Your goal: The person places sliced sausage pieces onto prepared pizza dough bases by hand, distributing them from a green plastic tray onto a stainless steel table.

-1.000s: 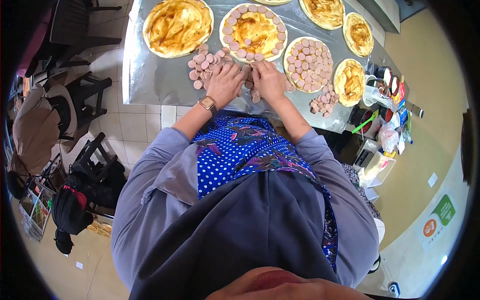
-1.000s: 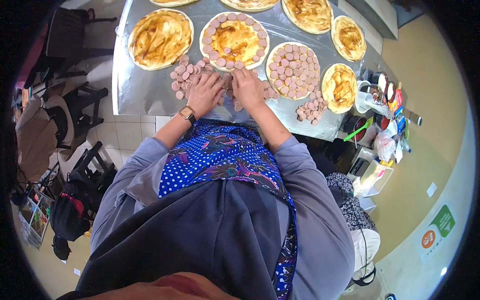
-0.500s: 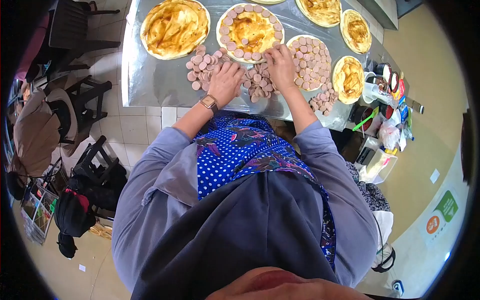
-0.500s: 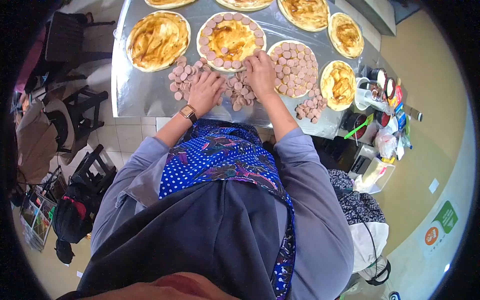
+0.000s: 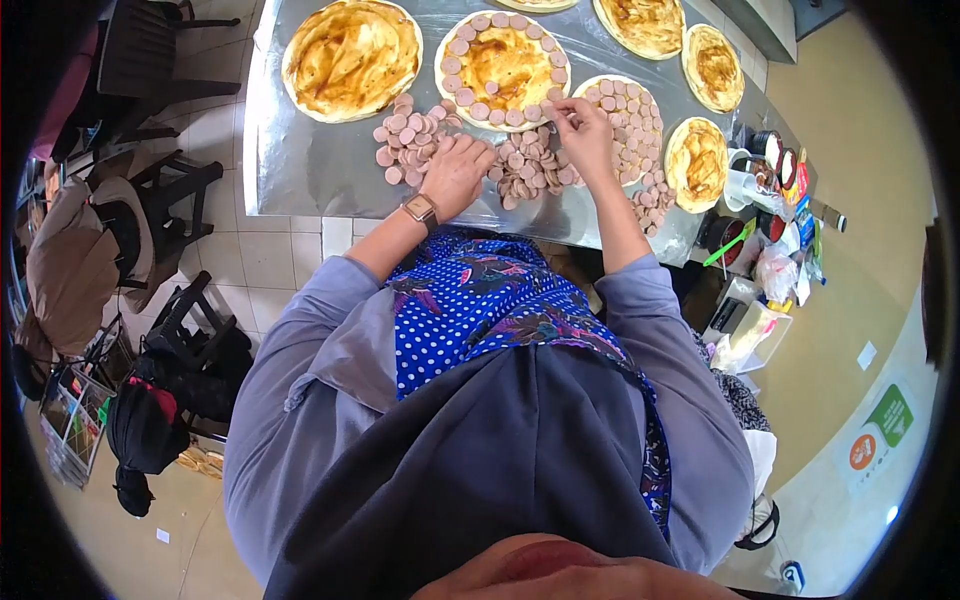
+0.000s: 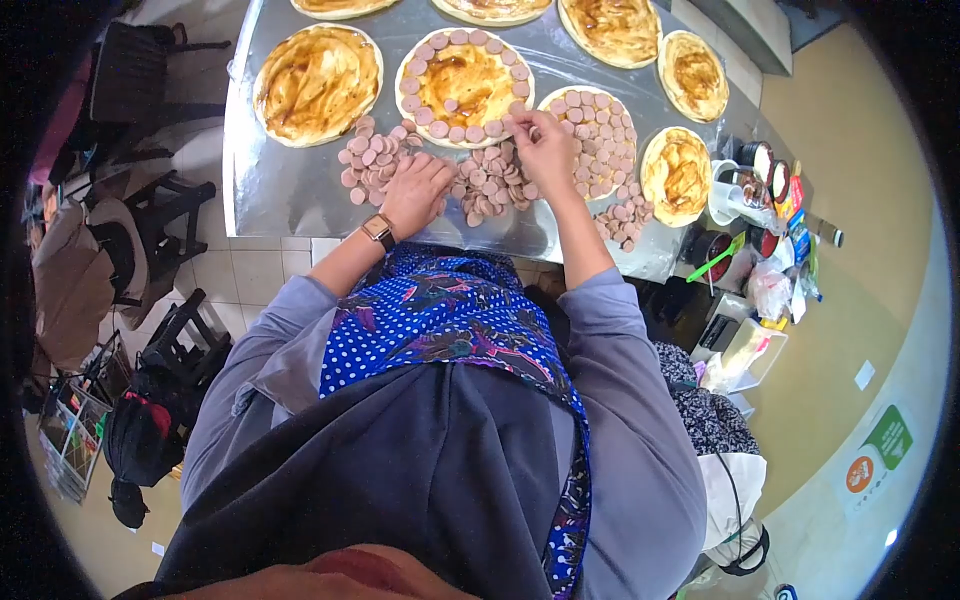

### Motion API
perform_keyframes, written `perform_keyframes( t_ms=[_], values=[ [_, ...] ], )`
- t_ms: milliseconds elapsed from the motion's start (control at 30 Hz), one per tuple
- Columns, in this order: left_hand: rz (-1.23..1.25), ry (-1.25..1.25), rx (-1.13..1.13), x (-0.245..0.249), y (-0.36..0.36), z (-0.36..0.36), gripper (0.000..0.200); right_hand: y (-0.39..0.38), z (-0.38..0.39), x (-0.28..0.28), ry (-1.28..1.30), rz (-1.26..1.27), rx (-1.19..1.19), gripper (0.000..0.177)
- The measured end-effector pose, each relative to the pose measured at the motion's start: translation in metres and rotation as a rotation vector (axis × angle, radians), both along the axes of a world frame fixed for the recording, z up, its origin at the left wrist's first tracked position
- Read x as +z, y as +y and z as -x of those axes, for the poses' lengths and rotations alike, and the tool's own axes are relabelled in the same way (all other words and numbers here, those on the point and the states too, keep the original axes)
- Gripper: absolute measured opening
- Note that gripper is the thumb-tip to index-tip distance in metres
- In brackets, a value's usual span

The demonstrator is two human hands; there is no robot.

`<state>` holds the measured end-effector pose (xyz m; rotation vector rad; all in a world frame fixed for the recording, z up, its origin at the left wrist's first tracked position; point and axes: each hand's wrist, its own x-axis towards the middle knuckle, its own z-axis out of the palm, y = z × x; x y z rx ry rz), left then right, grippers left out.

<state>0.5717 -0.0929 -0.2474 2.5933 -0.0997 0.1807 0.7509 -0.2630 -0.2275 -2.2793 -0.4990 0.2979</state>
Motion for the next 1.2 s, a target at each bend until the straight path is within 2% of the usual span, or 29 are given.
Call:
perform_keyframes(
  t_ms=[33, 100, 133, 167, 200, 233, 267, 333, 467, 533, 633, 767, 833, 933, 1000, 1067, 1133, 1167, 1200],
  values=[
    [0.001, -0.001, 0.002, -0.002, -0.001, -0.001, 0.025, 0.001, -0.001, -0.002, -0.145, 0.044, 0.100, 0.016],
    [0.186, 0.027, 0.014, -0.003, 0.000, -0.003, 0.020, 0.003, -0.002, -0.003, -0.199, 0.081, 0.115, 0.018],
    [0.183, 0.027, 0.018, -0.002, 0.002, -0.005, 0.020, 0.007, -0.003, -0.003, -0.255, 0.116, 0.129, 0.020],
    [0.430, 0.025, 0.129, -0.001, 0.003, -0.007, 0.018, 0.011, -0.006, -0.003, -0.256, 0.112, 0.133, 0.020],
    [0.678, 0.025, 0.240, 0.003, 0.006, -0.009, 0.016, 0.018, -0.008, 0.004, -0.070, -0.005, 0.038, 0.021],
    [0.725, 0.030, 0.306, 0.012, 0.014, -0.016, 0.012, 0.025, -0.008, 0.011, 0.119, -0.120, -0.059, 0.022],
    [0.725, 0.033, 0.306, 0.015, 0.021, -0.024, 0.012, 0.035, -0.011, 0.017, 0.122, -0.120, -0.060, 0.022],
    [0.806, -0.047, 0.473, 0.016, 0.038, -0.042, 0.012, 0.061, -0.025, 0.020, 0.169, -0.173, -0.001, 0.022],
    [0.762, -0.008, 0.545, 0.027, 0.067, -0.069, 0.016, 0.107, -0.054, -0.005, 0.043, -0.139, 0.090, 0.022],
    [0.650, 0.046, 0.569, 0.035, 0.076, -0.080, 0.018, 0.118, -0.060, -0.018, -0.106, -0.021, 0.050, 0.017],
    [0.763, 0.028, 0.572, 0.018, 0.081, -0.094, 0.018, 0.117, -0.066, -0.025, -0.228, -0.010, 0.071, 0.013],
    [0.912, 0.052, 0.603, 0.018, 0.078, -0.112, 0.017, 0.112, -0.056, -0.011, -0.128, -0.184, 0.087, 0.015],
    [0.931, 0.010, 0.578, 0.012, 0.076, -0.121, 0.019, 0.110, -0.046, -0.004, 0.076, -0.366, 0.273, 0.016],
    [0.961, -0.051, 0.540, 0.011, 0.071, -0.128, 0.021, 0.106, -0.049, -0.014, 0.135, -0.447, 0.170, 0.017],
    [0.970, -0.071, 0.532, 0.014, 0.074, -0.126, 0.022, 0.102, -0.064, -0.019, 0.150, -0.405, 0.100, 0.017],
    [0.493, -0.141, 0.581, 0.020, 0.084, -0.116, 0.022, 0.098, -0.073, -0.025, 0.167, -0.363, 0.027, 0.017],
    [0.454, -0.140, 0.591, 0.020, 0.092, -0.105, 0.022, 0.097, -0.075, -0.018, -0.009, -0.119, 0.072, 0.013],
    [0.417, -0.140, 0.602, 0.020, 0.096, -0.099, 0.022, 0.098, -0.077, -0.022, -0.006, -0.121, 0.073, 0.013],
    [0.414, -0.138, 0.605, 0.019, 0.099, -0.094, 0.022, 0.100, -0.080, -0.029, -0.162, -0.114, 0.128, 0.011]
  ],
)
